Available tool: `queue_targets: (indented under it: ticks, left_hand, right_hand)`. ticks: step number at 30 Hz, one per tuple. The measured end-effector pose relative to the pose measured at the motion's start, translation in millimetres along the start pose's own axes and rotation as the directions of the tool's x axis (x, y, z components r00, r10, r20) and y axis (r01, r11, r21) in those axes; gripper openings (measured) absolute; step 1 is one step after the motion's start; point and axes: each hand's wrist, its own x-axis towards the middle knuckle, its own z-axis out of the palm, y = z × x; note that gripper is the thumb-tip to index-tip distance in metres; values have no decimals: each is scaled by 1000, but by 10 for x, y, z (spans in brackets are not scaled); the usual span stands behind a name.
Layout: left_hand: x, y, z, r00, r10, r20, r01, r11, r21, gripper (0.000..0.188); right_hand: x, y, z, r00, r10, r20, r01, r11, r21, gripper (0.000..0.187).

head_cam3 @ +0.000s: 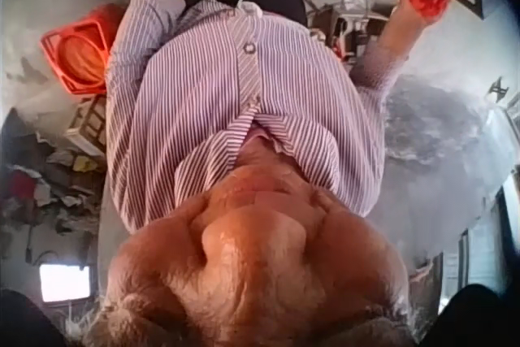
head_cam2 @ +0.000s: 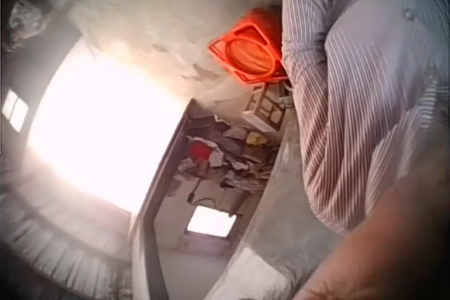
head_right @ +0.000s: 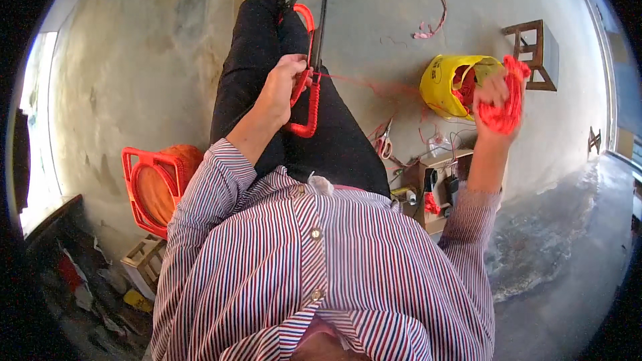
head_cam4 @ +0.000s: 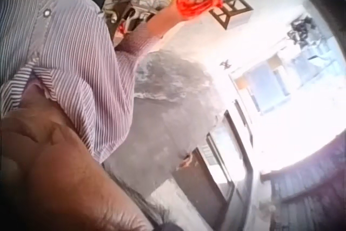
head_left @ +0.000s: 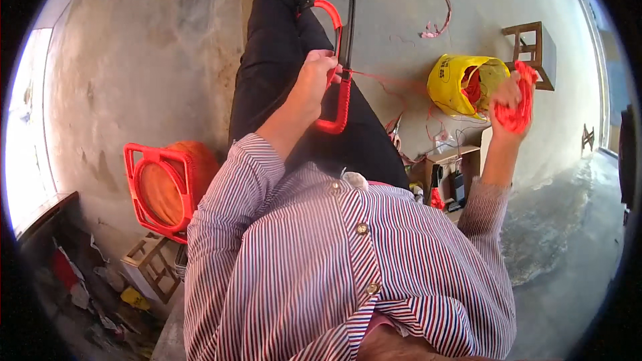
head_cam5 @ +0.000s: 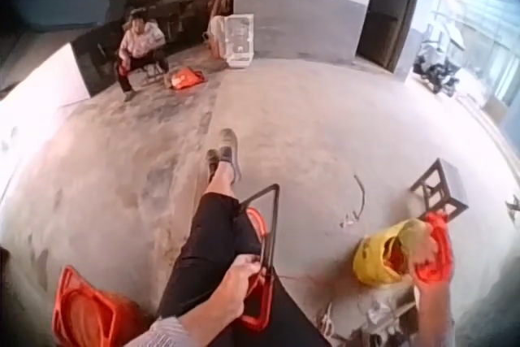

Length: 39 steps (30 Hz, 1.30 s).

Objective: Wrapping a red string around a circular black frame.

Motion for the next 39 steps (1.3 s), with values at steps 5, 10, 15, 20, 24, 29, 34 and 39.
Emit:
queue_targets:
  ticks: [5,10,15,20,24,29,34,39]
  left_hand:
    - [95,-36,-52,984,-99,148,75,985,158,31]
    - [120,-127,-80,997,35,75,-48,982,180,32]
    - [-548,119,77,772,504,388,-602,382,701,31]
    - [-947,98,335,807,224,547,-460,819,344,45]
    - [-853,573,182,901,236,364,-124,945,-304,39]
    - [-507,917,-362,563,576,593,-760,80,645,38]
    - [-418,580,-362,784,49,619,-609,-133,782,32]
    - [-302,300,-163,910,127,394,-411,385,826,30]
  right_hand:
    - [-588,163,-120,976,215,-17,-210,930,-302,29]
    - [-730,532,-720,864,-67,-499,-293,739,-607,40]
    - [-645,1317,-75,882,176,-438,-328,896,-300,43]
    - [-626,2007,479,932,337,-132,-360,817,-451,58]
    - [-217,1789,296,755,655,29,-486,590,-644,55]
    - [396,1707,-102,890,456,4,-372,732,-571,40]
    - [507,2101,26,841,541,34,-106,227,-968,31]
    - [530,2050,73,764,640,81,51,64,-997,43]
